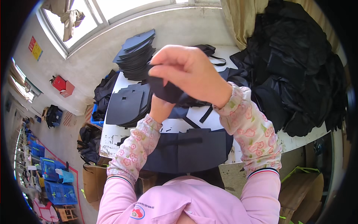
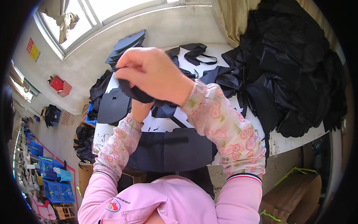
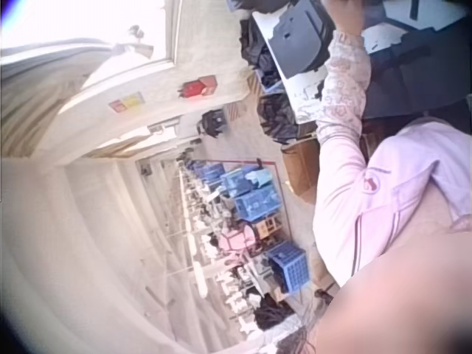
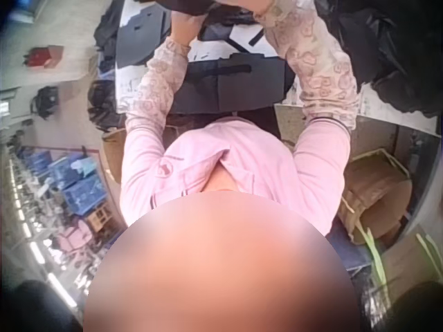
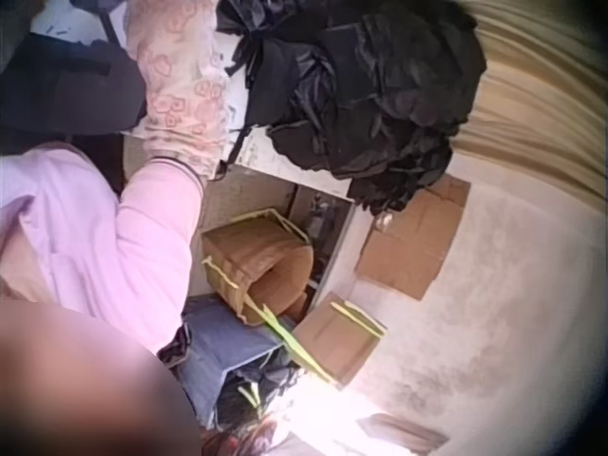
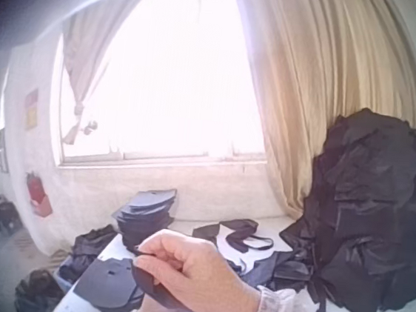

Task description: Sorting and stacking black fabric pieces and components at a workstation.

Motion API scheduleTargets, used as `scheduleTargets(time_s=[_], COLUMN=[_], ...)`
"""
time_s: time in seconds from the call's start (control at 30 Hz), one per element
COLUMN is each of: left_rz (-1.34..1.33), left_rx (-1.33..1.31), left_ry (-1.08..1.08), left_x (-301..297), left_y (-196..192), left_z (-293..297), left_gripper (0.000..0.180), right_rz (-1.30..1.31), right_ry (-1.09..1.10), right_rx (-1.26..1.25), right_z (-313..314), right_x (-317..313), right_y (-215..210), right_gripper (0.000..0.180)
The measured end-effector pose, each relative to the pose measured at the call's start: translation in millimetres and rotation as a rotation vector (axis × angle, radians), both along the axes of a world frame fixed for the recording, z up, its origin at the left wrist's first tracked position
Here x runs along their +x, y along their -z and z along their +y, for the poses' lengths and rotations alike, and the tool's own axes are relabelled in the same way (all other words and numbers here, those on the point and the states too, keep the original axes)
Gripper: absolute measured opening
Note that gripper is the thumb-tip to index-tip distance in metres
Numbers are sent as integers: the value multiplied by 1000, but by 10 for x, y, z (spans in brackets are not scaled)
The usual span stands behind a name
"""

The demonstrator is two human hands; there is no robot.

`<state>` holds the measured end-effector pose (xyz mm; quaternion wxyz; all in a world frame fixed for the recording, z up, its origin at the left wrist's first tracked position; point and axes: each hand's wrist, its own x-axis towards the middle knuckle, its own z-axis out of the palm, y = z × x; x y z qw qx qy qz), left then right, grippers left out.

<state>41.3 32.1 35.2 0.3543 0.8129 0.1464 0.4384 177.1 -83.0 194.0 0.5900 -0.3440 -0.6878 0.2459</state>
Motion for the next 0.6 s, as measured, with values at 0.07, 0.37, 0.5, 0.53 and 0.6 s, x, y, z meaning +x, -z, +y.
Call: scheduleTargets(time_s=[0.07,0.37,0.5,0.53,0.6], left_rz=[-52,-838,-877,-876,-970], left_rx=[186,-778,-876,-869,-1158], left_ry=[-119,735,851,843,893], left_x=[42,-762,-909,-1002,-1090], left_y=[-201,-283,-399,-414,-542], left_z=[10,334,176,139,37], left_gripper=[44,32,26,26,13], right_rz=[-151,-194,-107,-116,-146], right_ry=[-44,287,124,80,75], right_rx=[-40,-219,-481,-469,-544], right_z=[-124,-62,143,184,243], right_x=[-92,558,742,633,458], right_y=[-116,899,1945,2035,2013], right_gripper=[14,26,35,38,44])
